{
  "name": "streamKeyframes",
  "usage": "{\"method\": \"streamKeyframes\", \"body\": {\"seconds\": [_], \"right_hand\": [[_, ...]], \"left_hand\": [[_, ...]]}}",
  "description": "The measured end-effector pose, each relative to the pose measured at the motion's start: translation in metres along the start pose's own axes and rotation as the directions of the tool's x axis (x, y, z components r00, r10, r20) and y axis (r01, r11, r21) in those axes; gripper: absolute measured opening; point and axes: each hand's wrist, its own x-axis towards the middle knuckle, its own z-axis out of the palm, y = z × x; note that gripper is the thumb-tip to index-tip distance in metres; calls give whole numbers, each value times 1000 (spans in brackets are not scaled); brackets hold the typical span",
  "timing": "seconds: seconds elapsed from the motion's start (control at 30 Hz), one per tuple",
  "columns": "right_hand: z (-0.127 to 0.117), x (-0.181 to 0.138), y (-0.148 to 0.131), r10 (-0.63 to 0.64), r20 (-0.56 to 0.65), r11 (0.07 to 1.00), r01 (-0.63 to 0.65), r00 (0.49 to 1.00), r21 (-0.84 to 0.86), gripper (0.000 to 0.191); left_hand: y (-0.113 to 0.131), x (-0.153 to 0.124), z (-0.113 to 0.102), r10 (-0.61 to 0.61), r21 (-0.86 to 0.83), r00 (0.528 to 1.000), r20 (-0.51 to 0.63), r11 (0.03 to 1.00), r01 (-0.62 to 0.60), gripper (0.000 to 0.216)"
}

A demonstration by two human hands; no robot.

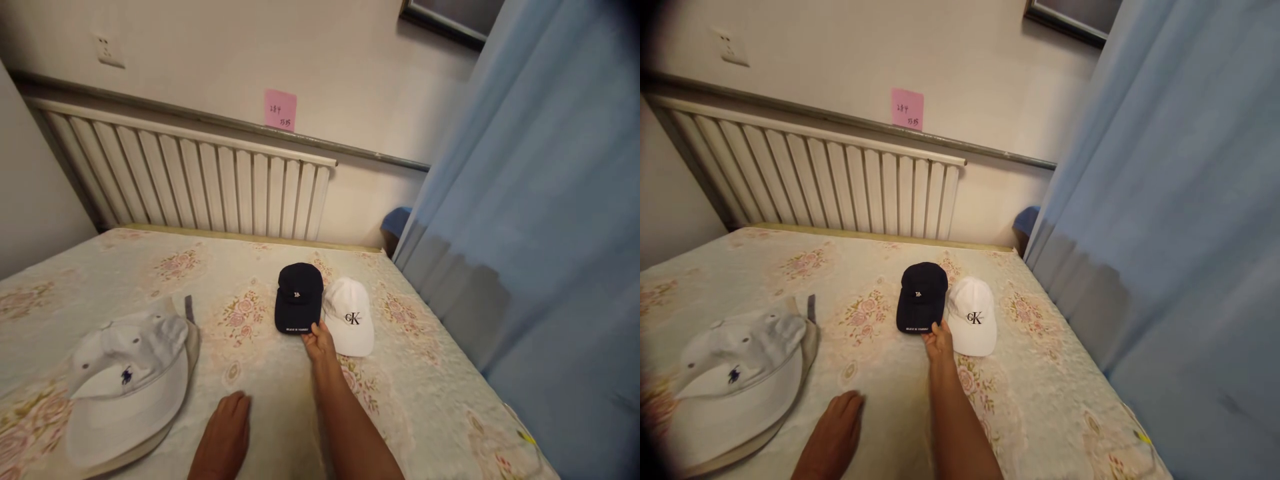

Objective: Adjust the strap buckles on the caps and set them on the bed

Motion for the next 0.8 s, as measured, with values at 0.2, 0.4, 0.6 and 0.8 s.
{"method": "streamKeyframes", "body": {"seconds": [0.2, 0.4, 0.6, 0.8], "right_hand": [[-10, -7, 1, 56, -91, 997, -61, 994, -55, 38], [-11, -17, 1, 54, -164, 996, -64, 985, -56, 29], [-16, -22, 1, 77, -251, 994, -94, 965, -55, 26], [-20, -25, 1, 77, -298, 991, -105, 951, -82, 32]], "left_hand": [[6, 3, -7, 1, 19, 1000, 27, 1000, -2, 26], [11, 5, -11, 3, 69, 999, 42, 998, -6, 26], [14, 6, -14, 20, 82, 999, 47, 996, -24, 24], [17, 8, -19, 23, 92, 999, 43, 995, -27, 24]]}}
